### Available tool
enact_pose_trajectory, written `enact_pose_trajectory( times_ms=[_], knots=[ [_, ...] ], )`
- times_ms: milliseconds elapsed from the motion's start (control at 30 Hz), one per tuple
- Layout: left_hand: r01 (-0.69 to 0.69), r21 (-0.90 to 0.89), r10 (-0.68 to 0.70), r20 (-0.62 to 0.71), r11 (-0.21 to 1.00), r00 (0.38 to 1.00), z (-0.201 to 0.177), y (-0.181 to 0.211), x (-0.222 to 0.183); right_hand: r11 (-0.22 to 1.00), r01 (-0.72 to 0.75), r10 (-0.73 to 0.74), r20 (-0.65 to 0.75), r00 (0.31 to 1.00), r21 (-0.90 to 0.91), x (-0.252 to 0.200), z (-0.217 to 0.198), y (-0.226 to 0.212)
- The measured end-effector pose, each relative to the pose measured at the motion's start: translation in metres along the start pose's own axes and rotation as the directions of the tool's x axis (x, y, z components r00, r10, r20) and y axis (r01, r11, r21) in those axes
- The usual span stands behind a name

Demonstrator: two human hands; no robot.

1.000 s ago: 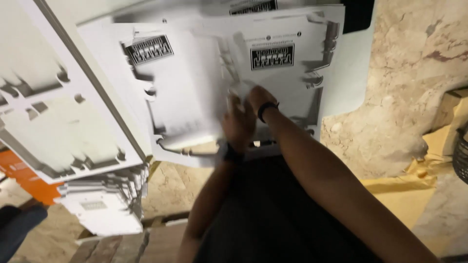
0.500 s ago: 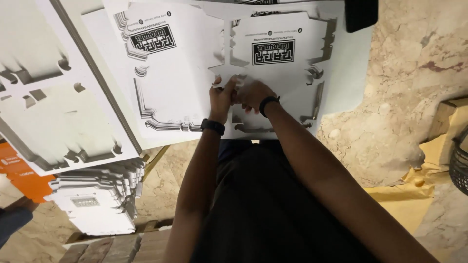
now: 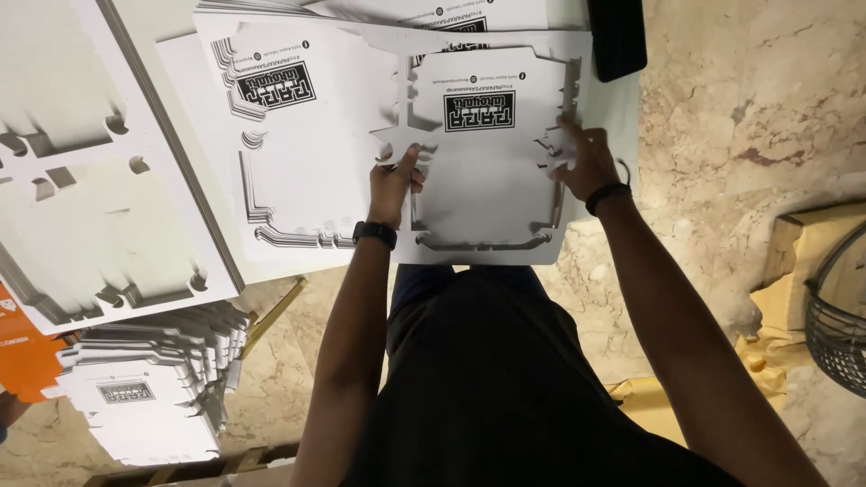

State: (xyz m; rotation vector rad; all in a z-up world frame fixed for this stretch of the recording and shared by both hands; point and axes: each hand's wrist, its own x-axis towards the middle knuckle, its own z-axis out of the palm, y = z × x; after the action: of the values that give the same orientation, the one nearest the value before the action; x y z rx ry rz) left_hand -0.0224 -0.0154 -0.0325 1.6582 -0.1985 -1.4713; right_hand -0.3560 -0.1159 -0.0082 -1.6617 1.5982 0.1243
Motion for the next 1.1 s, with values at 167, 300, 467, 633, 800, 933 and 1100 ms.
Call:
enact_pose_trajectory(
  times_ms=[167,300,467,633,800,933,1100],
  knots=[
    [-0.018,0.077,0.018,0.003,0.997,1.000,0.005,0.003,-0.002,0.993,0.083,-0.087,-0.045,0.995,-0.085,0.002,0.004,0.014],
    [0.014,0.203,-0.013,-0.005,0.979,1.000,0.004,0.009,-0.008,0.990,0.097,-0.098,-0.005,0.995,-0.098,0.016,0.010,0.034],
    [0.025,0.620,0.103,-0.170,0.784,0.980,-0.032,-0.005,0.003,0.970,0.162,-0.170,-0.031,0.985,-0.181,0.017,0.011,0.020],
    [-0.126,0.725,0.447,-0.270,0.677,0.853,-0.123,-0.010,0.022,0.953,0.159,-0.187,-0.089,0.978,-0.256,0.008,0.009,0.017],
    [-0.030,0.947,0.619,-0.185,0.319,0.763,-0.198,0.054,0.032,0.949,0.146,-0.189,-0.133,0.973,-0.280,0.003,0.004,0.037],
    [0.099,0.993,0.516,-0.117,0.063,0.848,-0.215,0.091,0.050,0.937,0.167,-0.223,-0.157,0.962,-0.306,-0.008,-0.001,0.016],
    [-0.094,0.976,0.406,0.169,-0.197,0.898,-0.234,0.094,0.109,0.986,-0.054,0.026,-0.174,0.984,-0.155,-0.028,-0.012,-0.020]
  ],
)
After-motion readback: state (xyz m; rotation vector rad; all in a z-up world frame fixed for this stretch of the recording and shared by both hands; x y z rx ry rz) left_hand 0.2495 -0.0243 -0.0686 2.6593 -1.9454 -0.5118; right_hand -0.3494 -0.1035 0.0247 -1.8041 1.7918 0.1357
